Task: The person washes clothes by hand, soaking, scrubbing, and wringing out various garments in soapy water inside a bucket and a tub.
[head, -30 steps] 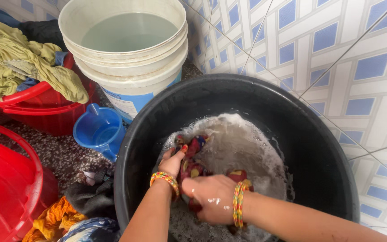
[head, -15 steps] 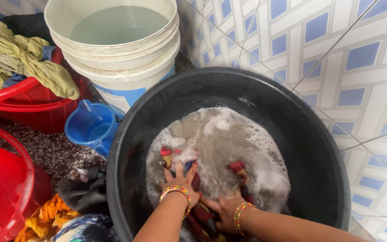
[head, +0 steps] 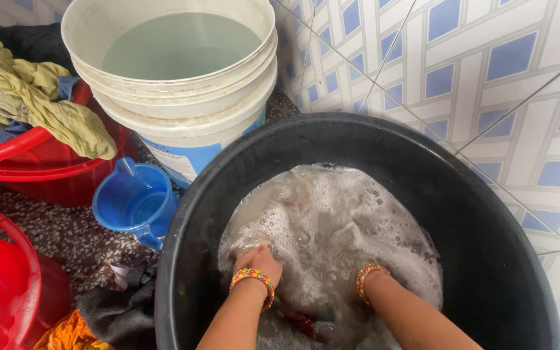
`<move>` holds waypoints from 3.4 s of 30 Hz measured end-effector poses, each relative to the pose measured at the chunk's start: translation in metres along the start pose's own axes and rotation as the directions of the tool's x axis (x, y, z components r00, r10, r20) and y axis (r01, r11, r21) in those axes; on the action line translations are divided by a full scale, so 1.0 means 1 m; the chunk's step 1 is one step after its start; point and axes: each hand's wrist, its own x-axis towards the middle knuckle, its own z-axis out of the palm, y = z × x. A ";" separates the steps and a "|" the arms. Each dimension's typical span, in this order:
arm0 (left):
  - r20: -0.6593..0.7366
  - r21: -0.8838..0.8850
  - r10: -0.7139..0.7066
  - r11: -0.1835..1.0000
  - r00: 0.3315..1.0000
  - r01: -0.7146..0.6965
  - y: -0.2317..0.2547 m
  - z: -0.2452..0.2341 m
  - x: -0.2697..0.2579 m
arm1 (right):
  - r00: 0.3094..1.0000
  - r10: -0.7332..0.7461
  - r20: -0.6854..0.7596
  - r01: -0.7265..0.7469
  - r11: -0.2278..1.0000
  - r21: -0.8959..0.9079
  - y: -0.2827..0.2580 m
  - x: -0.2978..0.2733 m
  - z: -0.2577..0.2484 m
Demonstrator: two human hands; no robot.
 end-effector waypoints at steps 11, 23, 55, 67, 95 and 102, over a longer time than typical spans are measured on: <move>-0.467 -0.491 -0.290 0.871 0.836 0.028 0.034 -0.049 -0.059 | 0.888 -0.072 -0.454 0.157 0.976 0.151 -0.066 -0.017 -0.066; -0.709 -0.701 -0.255 0.353 0.657 -0.620 0.013 -0.136 -0.222 | 0.706 -0.252 -0.662 0.708 0.274 0.651 -0.118 -0.073 -0.102; -0.344 -0.536 -0.252 0.844 0.904 0.032 -0.015 -0.136 -0.166 | 0.610 0.270 -0.745 0.369 0.735 0.568 0.033 -0.209 -0.165; 0.259 0.168 0.009 0.984 0.966 -0.055 0.041 -0.088 -0.140 | 0.966 0.061 -0.250 -0.043 0.996 0.079 -0.065 -0.119 -0.058; -0.198 0.110 0.208 0.976 0.958 -0.189 0.018 -0.003 -0.019 | 0.796 0.158 -0.585 0.050 0.945 0.323 -0.026 0.022 -0.012; 0.162 0.097 0.088 0.990 0.983 -0.105 0.009 0.001 -0.068 | 0.985 -0.058 -0.162 0.027 0.982 -0.186 -0.069 -0.042 -0.024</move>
